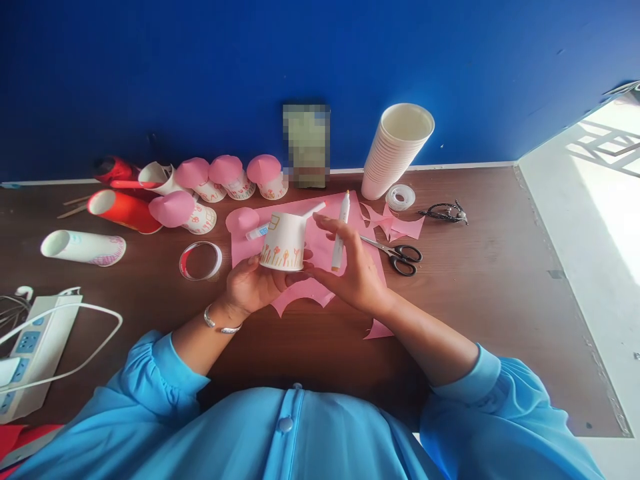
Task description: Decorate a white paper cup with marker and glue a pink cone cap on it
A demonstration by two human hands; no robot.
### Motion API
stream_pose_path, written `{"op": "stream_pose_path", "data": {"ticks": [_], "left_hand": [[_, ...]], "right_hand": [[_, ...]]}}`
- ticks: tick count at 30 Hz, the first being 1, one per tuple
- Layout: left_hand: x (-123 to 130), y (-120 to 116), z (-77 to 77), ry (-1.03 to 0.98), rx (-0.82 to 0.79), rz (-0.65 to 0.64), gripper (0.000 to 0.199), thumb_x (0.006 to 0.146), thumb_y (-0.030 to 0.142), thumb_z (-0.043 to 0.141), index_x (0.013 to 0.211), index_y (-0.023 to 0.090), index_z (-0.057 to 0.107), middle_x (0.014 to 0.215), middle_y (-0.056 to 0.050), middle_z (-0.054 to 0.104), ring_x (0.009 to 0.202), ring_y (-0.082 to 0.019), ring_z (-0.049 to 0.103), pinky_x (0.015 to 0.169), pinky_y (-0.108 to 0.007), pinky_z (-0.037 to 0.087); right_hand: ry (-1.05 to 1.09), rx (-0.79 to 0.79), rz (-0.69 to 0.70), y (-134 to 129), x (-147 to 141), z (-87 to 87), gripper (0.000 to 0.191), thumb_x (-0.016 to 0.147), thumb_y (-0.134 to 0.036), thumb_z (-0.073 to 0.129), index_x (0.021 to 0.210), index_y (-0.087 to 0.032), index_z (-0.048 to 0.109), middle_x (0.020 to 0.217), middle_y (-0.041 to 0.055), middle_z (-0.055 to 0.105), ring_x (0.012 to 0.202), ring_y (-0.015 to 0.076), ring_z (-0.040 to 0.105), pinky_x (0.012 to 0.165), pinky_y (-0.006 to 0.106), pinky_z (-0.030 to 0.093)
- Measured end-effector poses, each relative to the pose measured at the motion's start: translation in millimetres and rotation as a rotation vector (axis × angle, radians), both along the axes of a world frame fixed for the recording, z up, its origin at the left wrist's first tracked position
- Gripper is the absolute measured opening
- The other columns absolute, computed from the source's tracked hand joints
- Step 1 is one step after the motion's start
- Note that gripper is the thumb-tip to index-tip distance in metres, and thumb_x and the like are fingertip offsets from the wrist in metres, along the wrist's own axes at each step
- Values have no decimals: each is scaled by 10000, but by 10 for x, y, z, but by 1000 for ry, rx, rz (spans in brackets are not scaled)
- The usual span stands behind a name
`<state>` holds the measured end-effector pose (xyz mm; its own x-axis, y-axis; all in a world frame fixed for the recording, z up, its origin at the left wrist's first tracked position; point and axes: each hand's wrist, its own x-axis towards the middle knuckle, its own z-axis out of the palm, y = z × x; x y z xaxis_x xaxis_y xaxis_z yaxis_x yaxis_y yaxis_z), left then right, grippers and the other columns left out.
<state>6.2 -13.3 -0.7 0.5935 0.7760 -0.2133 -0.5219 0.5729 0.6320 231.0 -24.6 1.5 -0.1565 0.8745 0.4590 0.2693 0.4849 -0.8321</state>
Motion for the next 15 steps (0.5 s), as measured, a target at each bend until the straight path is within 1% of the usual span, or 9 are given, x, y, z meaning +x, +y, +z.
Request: {"op": "stream_pose_path", "data": {"ticks": [4, 7, 9, 11, 13, 15], "left_hand": [[-6, 16, 15, -1, -28, -5, 773, 812, 580, 792, 1430, 148, 628, 1418, -219, 744, 1429, -489, 628, 1223, -661, 466], [-16, 14, -2, -3, -11, 6, 736, 810, 594, 799, 1387, 158, 658, 1386, -203, 762, 1395, -474, 660, 1214, -652, 483], [-18, 3, -23, 10, 43, 26, 664, 790, 557, 847, 1317, 182, 700, 1357, -175, 780, 1351, -449, 697, 1205, -632, 501], [-15, -9, -43, 66, 125, 60, 611, 770, 482, 903, 1286, 215, 716, 1334, -140, 792, 1317, -414, 723, 1200, -606, 513], [-11, -17, -60, 142, 200, 95, 627, 755, 431, 939, 1309, 251, 705, 1309, -110, 802, 1309, -387, 730, 1188, -587, 526], [-7, -16, -76, 192, 243, 111, 640, 753, 432, 953, 1318, 271, 699, 1277, -95, 812, 1308, -377, 730, 1163, -576, 546]], "right_hand": [[43, -87, 18, -4, -11, 31, 698, 876, -306, 906, 1453, -323, 515, 1504, 121, 670, 1368, 300, 684, 1084, 527, 638], [76, -107, 21, -11, -20, 48, 591, 900, -309, 887, 1390, -328, 558, 1431, 99, 709, 1314, 288, 709, 1047, 505, 650], [111, -118, 18, -12, -20, 45, 526, 909, -306, 878, 1346, -318, 586, 1390, 91, 726, 1288, 277, 719, 1013, 476, 661], [145, -129, 22, -9, -11, 30, 483, 922, -295, 863, 1325, -314, 596, 1376, 85, 731, 1260, 261, 728, 994, 452, 665], [162, -143, 29, -3, 2, 11, 468, 935, -285, 845, 1328, -316, 593, 1379, 78, 732, 1225, 247, 740, 985, 440, 664], [163, -161, 33, 3, 13, -8, 453, 946, -271, 826, 1331, -313, 591, 1377, 73, 733, 1194, 237, 749, 984, 436, 661]]}}
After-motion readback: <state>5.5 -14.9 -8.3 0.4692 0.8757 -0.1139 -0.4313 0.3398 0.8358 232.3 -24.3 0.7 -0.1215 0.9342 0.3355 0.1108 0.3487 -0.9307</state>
